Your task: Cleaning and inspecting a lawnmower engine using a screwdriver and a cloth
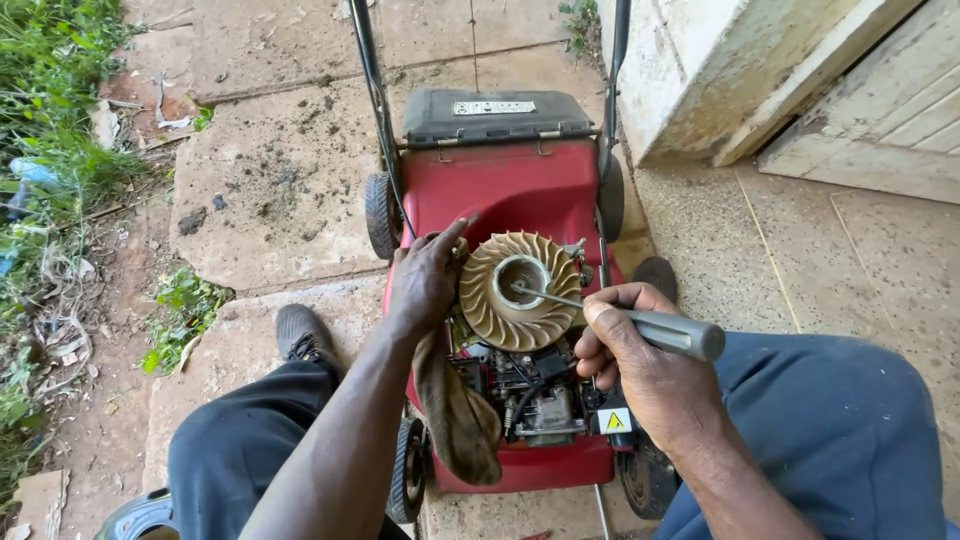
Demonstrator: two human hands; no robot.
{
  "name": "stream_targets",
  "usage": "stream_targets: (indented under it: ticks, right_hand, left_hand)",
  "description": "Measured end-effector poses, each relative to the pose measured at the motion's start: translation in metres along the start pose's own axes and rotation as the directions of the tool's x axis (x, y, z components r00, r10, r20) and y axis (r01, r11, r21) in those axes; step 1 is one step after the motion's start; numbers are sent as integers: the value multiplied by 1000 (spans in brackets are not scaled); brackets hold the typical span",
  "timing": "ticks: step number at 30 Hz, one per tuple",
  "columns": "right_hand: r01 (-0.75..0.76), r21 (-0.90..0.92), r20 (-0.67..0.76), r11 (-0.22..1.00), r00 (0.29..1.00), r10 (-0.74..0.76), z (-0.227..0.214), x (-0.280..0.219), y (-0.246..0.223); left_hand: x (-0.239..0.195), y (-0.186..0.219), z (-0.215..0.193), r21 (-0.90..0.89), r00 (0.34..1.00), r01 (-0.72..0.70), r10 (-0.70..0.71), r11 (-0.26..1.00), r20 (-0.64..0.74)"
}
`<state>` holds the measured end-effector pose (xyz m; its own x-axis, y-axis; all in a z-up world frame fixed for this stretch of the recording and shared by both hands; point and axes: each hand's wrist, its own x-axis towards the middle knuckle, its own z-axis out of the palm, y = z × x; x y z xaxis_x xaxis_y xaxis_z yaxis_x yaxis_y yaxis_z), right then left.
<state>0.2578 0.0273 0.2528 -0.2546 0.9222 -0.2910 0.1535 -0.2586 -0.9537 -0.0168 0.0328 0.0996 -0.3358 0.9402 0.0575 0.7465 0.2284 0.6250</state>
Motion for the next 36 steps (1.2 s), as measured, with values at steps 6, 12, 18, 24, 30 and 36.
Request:
stream_targets:
  ticks: [6, 12, 18, 24, 30, 36]
  right_hand:
    - [6, -12, 20, 1000, 1000, -5, 4, -2, -2]
    - [-20, 39, 51, 999, 999, 18, 14, -1, -7]
    - [32, -13, 19, 999, 999, -32, 15, 2, -8]
    - [91, -40, -12, 995, 996, -91, 10, 2, 1]
    - [114, -32, -45, 993, 992, -115, 10, -3, -3]
    - [162, -7, -71, 987, 984, -162, 8, -9, 2]
  left_hand:
    - [12, -33, 18, -662, 966, 257, -183, 705, 181]
    - [6, -25, 8, -632, 939, 339, -291, 696, 183]
    - [-11, 7, -1, -130, 975, 197, -208, 972, -75]
    - [-7, -39, 36, 8, 981, -96, 96, 995, -167]
    - [-31, -51, -1, -415, 946, 144, -248, 898, -209]
    - [-77, -55, -60, -975, 674, -118, -706, 190, -219]
